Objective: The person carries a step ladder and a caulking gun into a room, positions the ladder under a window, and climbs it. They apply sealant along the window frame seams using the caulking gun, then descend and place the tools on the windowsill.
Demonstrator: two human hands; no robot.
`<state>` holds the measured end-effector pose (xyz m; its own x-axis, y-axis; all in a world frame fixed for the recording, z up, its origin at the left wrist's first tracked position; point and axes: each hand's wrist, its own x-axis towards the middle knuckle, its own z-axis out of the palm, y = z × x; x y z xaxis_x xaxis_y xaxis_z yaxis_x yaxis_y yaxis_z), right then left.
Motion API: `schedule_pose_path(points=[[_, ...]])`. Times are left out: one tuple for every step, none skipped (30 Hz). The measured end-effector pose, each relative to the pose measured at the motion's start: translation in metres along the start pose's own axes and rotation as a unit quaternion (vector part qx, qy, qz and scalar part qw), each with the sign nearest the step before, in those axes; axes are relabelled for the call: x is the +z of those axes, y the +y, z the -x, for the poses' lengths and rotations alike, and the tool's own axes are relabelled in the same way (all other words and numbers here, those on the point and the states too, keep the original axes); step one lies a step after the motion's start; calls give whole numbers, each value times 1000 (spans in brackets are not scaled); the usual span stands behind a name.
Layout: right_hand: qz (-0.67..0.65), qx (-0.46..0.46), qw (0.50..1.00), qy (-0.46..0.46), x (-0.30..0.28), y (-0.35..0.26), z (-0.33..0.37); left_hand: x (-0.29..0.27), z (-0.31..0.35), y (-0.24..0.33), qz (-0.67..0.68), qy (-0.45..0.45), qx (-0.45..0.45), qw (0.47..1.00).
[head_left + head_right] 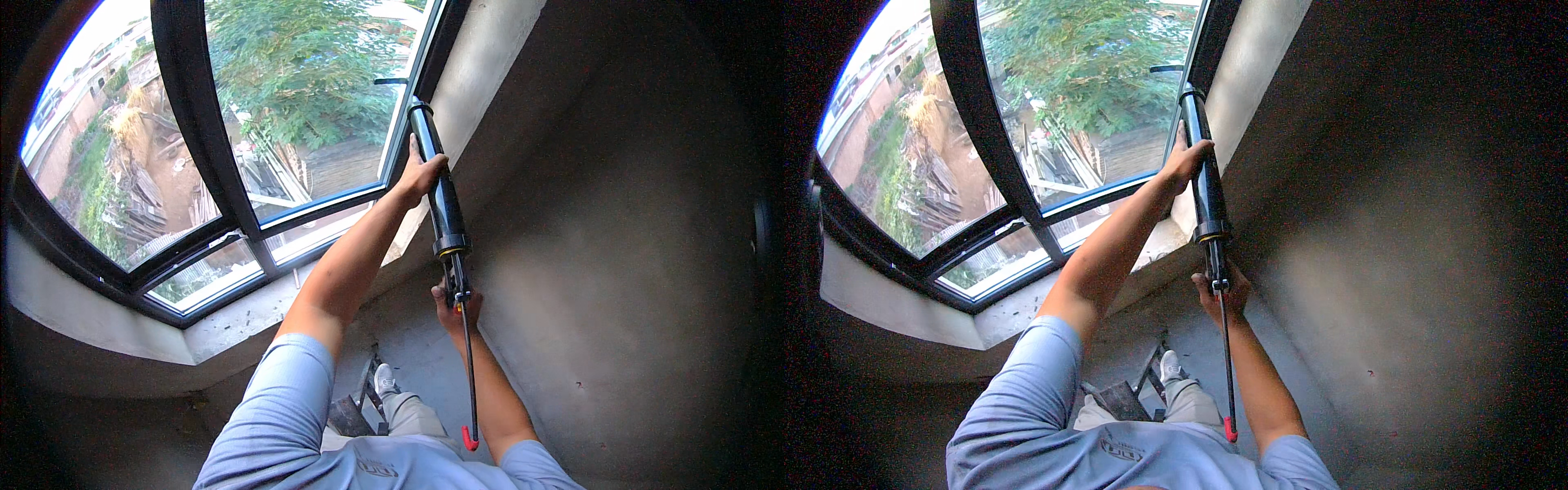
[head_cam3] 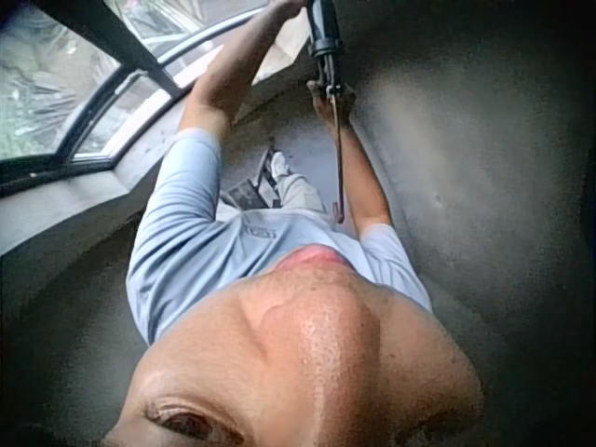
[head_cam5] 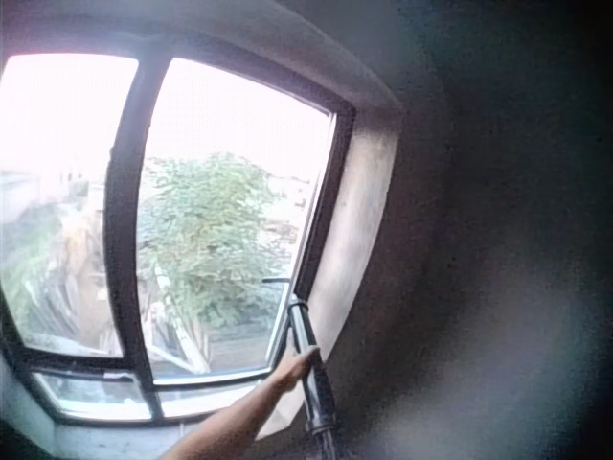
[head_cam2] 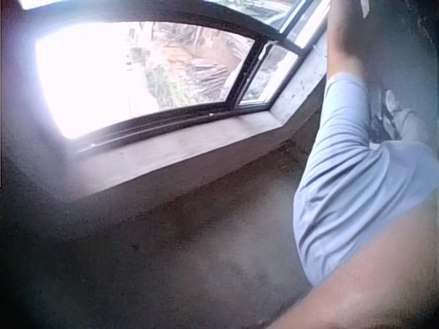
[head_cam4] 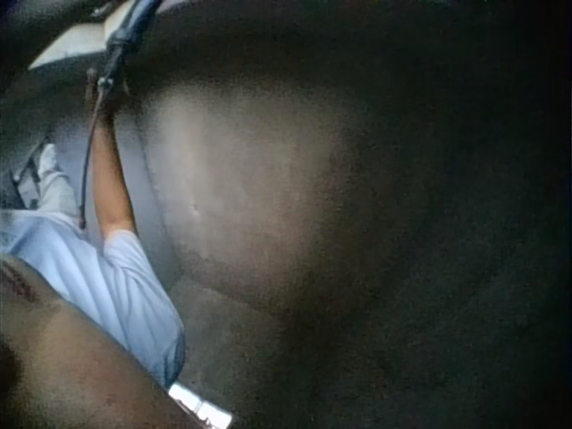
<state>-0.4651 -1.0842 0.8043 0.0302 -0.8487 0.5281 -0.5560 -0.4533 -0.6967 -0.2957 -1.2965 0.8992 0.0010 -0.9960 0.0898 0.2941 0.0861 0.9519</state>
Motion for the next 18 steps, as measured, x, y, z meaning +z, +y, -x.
schedule_pose_path(points=[[-36, -23, 999, 4, 3, 2, 0, -1, 3, 2, -1, 3, 12, 1000], [-45, -32, 998, 9, 4, 4, 1, -3, 6, 2, 1, 2, 4, 1000], [-48, -34, 998, 5, 7, 5, 2, -4, 8, 2, 8, -6, 8, 1000], [-53, -50, 997, 8, 9, 6, 3, -5, 10, 0, 11, -10, 11, 1000], [-31, -48, 998, 9, 11, 8, 5, -6, 12, -3, 7, -8, 15, 1000], [-11, -59, 998, 18, 14, 10, 7, -8, 12, -7, 2, -6, 18, 1000], [-1, -72, 997, 26, 16, 14, 9, -9, 12, -13, -2, -5, 21, 1000], [15, -67, 997, 26, 18, 18, 12, -11, 12, -19, -10, 0, 23, 1000], [21, -62, 998, 24, 21, 22, 15, -14, 10, -26, -21, 9, 25, 999], [27, -58, 998, 22, 24, 27, 19, -17, 9, -34, -15, 2, 28, 999], [33, -61, 997, 23, 28, 33, 21, -20, 8, -42, -11, 0, 32, 999], [38, -60, 997, 23, 32, 37, 25, -24, 8, -50, -10, -3, 38, 999], [44, -59, 997, 23, 37, 41, 28, -28, 8, -58, -6, -4, 21, 1000], [52, -75, 995, 30, 42, 45, 31, -32, 8, -67, -3, -5, 10, 1000], [60, -92, 993, 36, 47, 48, 33, -36, 8, -75, -9, 0, -16, 1000], [73, -116, 990, 42, 52, 51, 35, -41, 11, -84, 2, -21, -31, 999], [77, -113, 990, 40, 56, 53, 38, -45, 11, -91, 2, -18, -22, 1000], [85, -119, 989, 37, 59, 54, 41, -49, 12, -99, 2, -16, -12, 1000]])
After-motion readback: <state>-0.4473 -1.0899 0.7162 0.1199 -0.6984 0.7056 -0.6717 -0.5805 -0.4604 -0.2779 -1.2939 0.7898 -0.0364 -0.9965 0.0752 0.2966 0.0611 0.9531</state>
